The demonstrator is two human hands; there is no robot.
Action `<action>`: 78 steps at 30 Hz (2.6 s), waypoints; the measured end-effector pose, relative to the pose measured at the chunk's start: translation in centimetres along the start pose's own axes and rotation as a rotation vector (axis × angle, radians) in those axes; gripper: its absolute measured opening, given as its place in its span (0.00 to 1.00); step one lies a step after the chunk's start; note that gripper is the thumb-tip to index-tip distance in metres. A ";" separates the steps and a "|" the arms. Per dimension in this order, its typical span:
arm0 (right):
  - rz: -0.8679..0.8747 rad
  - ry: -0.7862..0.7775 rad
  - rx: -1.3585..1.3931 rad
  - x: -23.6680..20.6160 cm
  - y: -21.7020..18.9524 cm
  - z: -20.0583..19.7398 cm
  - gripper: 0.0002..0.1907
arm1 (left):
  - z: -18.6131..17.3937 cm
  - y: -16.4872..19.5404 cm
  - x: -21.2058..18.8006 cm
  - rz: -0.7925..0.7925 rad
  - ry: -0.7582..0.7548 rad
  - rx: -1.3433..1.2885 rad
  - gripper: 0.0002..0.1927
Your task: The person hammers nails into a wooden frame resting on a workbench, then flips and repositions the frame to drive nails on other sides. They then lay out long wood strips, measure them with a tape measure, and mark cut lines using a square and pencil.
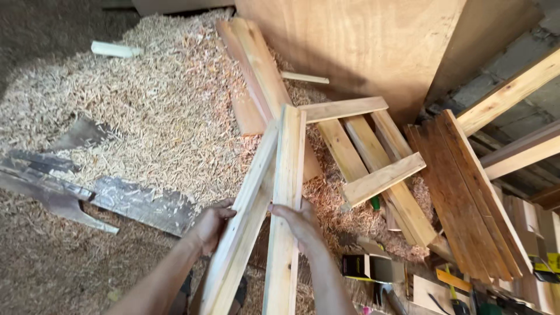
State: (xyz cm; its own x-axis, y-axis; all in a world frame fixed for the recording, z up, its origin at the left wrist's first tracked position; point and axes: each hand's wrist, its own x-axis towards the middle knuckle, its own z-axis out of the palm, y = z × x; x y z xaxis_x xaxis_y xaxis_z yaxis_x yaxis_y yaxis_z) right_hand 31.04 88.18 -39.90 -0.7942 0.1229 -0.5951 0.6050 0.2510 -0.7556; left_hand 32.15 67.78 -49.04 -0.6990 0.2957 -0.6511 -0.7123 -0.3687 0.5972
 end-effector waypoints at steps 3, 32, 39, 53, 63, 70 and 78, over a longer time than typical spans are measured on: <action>0.008 0.065 0.025 0.3 1.9 -1.5 0.42 | 3.0 0.5 -1.1 0.066 0.220 0.579 0.38; -0.029 0.114 -0.041 -1.3 10.1 -5.3 0.33 | 7.0 1.2 3.4 0.624 0.168 2.109 0.36; -0.036 0.127 0.040 -1.1 9.0 -4.0 0.29 | 5.6 -5.2 5.9 0.372 0.723 0.614 0.35; -0.047 0.066 0.600 1.5 5.5 1.0 0.39 | 7.3 0.3 -1.9 0.669 -0.011 0.947 0.62; -1.228 0.303 -1.280 0.6 0.3 0.2 0.52 | 2.7 9.9 -5.8 0.575 -0.154 1.796 0.40; -0.321 0.003 -0.964 -1.5 1.0 5.1 0.50 | -0.4 9.8 -9.5 0.864 0.185 1.712 0.34; -0.235 -0.177 -0.175 -0.4 4.7 9.0 0.42 | 0.3 1.9 -3.5 0.367 0.203 0.027 0.49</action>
State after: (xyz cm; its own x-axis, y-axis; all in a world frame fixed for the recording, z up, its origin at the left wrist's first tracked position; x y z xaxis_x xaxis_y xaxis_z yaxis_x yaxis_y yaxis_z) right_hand 34.76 80.68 -45.67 -0.8792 -0.1231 -0.4603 0.3755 0.4158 -0.8283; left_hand 33.22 66.36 -45.52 -0.8820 -0.0321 -0.4702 -0.4215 -0.3929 0.8173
